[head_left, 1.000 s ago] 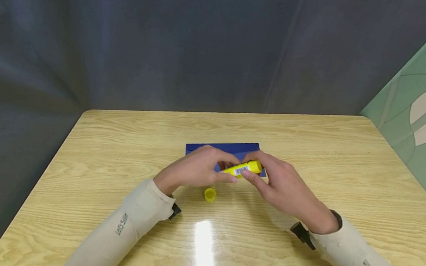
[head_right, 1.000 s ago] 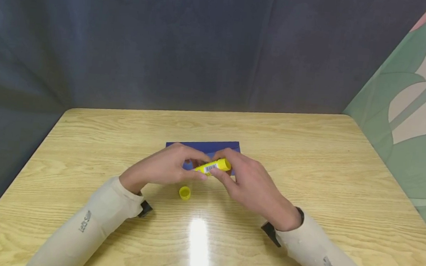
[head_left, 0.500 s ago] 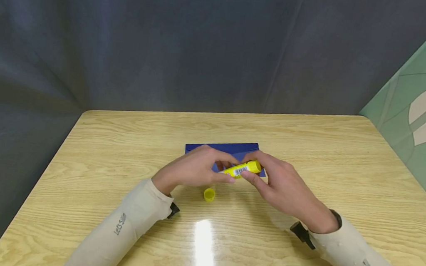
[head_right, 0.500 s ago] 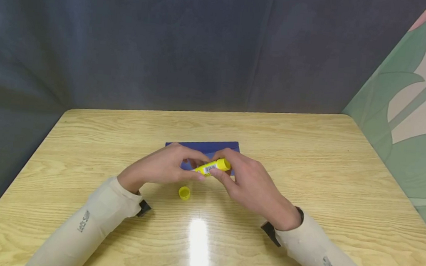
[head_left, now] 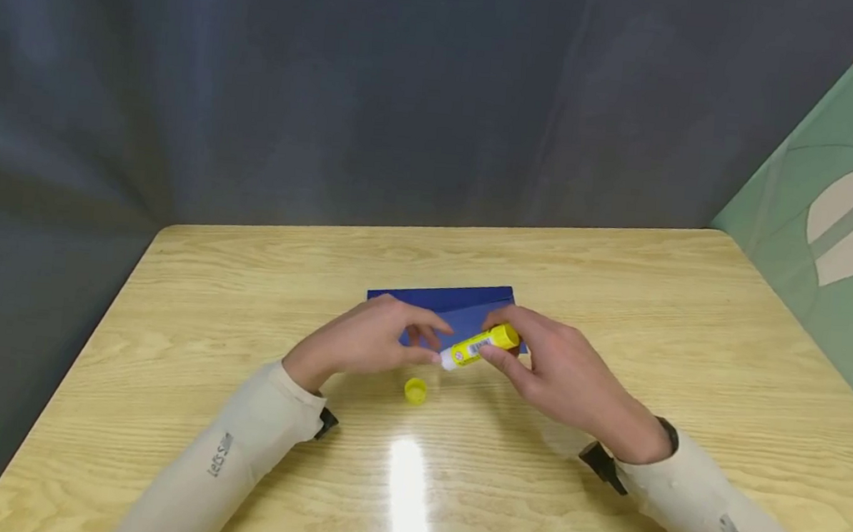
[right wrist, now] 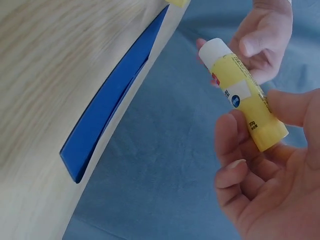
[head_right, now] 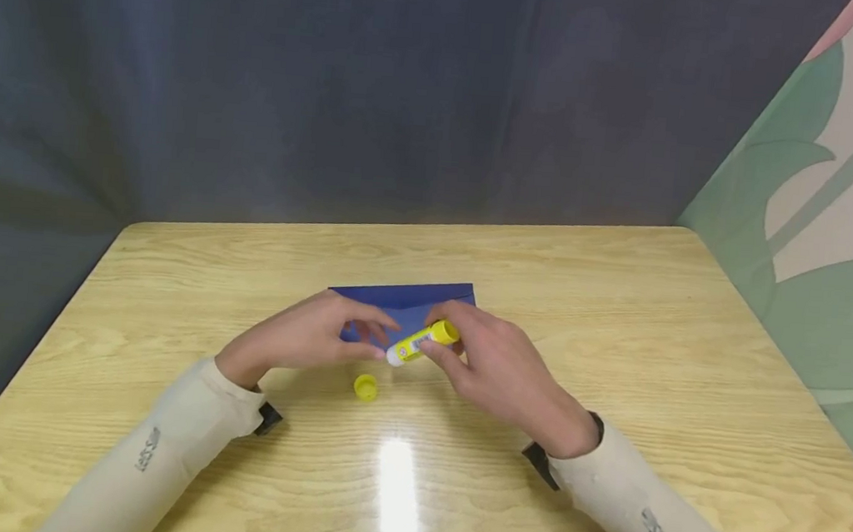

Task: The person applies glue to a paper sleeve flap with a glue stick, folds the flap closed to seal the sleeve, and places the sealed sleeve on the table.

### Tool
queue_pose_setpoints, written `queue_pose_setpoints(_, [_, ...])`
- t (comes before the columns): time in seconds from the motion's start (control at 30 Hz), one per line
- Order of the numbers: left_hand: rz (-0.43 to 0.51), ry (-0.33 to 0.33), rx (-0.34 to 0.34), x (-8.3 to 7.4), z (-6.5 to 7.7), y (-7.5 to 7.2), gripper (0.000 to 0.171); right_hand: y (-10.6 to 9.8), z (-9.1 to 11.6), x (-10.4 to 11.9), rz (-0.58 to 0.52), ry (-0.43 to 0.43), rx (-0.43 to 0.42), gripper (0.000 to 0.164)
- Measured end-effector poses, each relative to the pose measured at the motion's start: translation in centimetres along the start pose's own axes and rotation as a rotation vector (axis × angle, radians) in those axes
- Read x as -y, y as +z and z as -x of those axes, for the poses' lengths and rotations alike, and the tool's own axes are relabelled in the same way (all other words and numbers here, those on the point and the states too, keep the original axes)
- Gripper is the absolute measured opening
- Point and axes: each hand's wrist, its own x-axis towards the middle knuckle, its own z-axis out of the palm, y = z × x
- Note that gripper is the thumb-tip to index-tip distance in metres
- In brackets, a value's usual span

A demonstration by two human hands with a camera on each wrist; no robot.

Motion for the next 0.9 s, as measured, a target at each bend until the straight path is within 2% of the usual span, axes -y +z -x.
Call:
queue_pose_setpoints(0.13, [-0.017,0.008,0.053,1.0,0.5,0.4,0.038,0.1,0.2,-0.3,-0.017,0.032,0.013,0.021])
queue_pose_setpoints(0.27, [-0.031,0.045,0.144,1.9,1.1,0.9,0.039,0.2,0.3,-0.7,-0.027,0.062,0.029,0.019])
queue_pose_setpoints(0.37, [-0.060,0.075,0.185,2.2,1.3,1.4,0.037,0.2,0.3,-0.8,-0.020,0.071,0.035,0.019])
queue_pose_setpoints(0.5, [-0.121,0.074,0.170,2.4,1.3,2.0,0.034,0.1,0.2,-0.7,-0.017,0.070,0.041,0.020])
queue_pose_setpoints(0.67, [-0.153,0.054,0.129,2.4,1.1,2.7,0.033,0.2,0.1,-0.6,-0.017,0.067,0.056,0.021])
queue_pose_setpoints(0.9, [-0.215,0.039,0.112,2.4,1.0,3.2,0.025,0.2,-0.1,-0.4,-0.005,0.046,0.048,0.023])
